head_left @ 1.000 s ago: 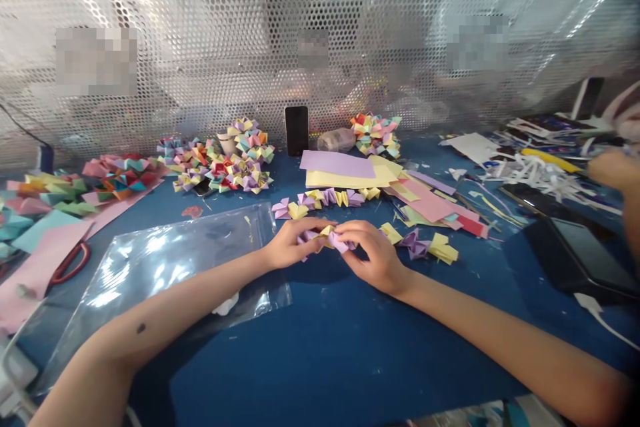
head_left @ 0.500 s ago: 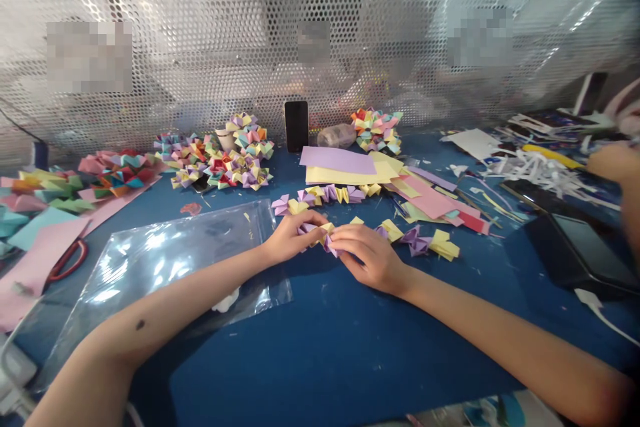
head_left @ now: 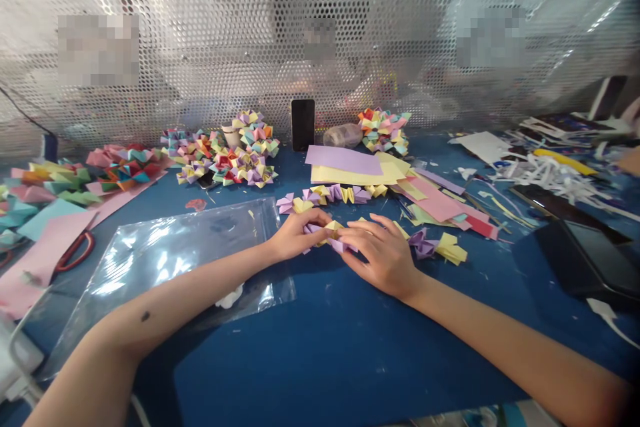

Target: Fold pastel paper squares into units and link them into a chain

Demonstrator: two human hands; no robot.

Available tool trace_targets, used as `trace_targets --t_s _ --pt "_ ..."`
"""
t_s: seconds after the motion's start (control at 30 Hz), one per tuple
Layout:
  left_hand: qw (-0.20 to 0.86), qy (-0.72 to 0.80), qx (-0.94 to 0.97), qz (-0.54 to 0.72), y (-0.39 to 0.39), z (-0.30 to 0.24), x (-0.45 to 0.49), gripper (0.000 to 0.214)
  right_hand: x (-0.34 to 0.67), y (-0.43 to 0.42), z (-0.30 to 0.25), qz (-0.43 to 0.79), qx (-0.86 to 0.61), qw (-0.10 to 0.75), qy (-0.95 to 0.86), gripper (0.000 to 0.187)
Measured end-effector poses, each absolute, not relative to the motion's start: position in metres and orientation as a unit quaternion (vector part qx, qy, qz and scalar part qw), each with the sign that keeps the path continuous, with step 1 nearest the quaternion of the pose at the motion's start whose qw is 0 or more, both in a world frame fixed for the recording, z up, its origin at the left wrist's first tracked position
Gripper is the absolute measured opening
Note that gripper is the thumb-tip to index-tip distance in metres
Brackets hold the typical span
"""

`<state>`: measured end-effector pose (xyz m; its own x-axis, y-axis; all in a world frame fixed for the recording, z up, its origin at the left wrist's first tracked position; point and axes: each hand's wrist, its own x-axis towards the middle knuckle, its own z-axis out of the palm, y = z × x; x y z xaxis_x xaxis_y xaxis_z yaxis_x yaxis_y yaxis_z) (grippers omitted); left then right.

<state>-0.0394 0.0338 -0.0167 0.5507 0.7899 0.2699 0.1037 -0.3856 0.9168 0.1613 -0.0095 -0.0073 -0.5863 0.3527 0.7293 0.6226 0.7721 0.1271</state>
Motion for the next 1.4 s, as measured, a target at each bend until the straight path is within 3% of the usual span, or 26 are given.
trace_targets --t_s 0.5,0.73,1.4 --pt "0.383 0.325 0.791 0.349 0.033 -0.014 -0.041 0.027 0.155 -0.018 -0.003 -0.241 -0.305 0.324 -0.863 0.029" --pt "0.371 0.323 0.798 0.35 0.032 -0.013 -0.041 0.027 0.156 -0.021 0.0 -0.261 -0.283 0.351 -0.854 0.01" --pt "0.362 0.263 0.824 0.348 0.024 -0.009 -0.043 0.028 0.158 -0.021 0.008 -0.321 -0.319 0.322 -0.831 0.004"
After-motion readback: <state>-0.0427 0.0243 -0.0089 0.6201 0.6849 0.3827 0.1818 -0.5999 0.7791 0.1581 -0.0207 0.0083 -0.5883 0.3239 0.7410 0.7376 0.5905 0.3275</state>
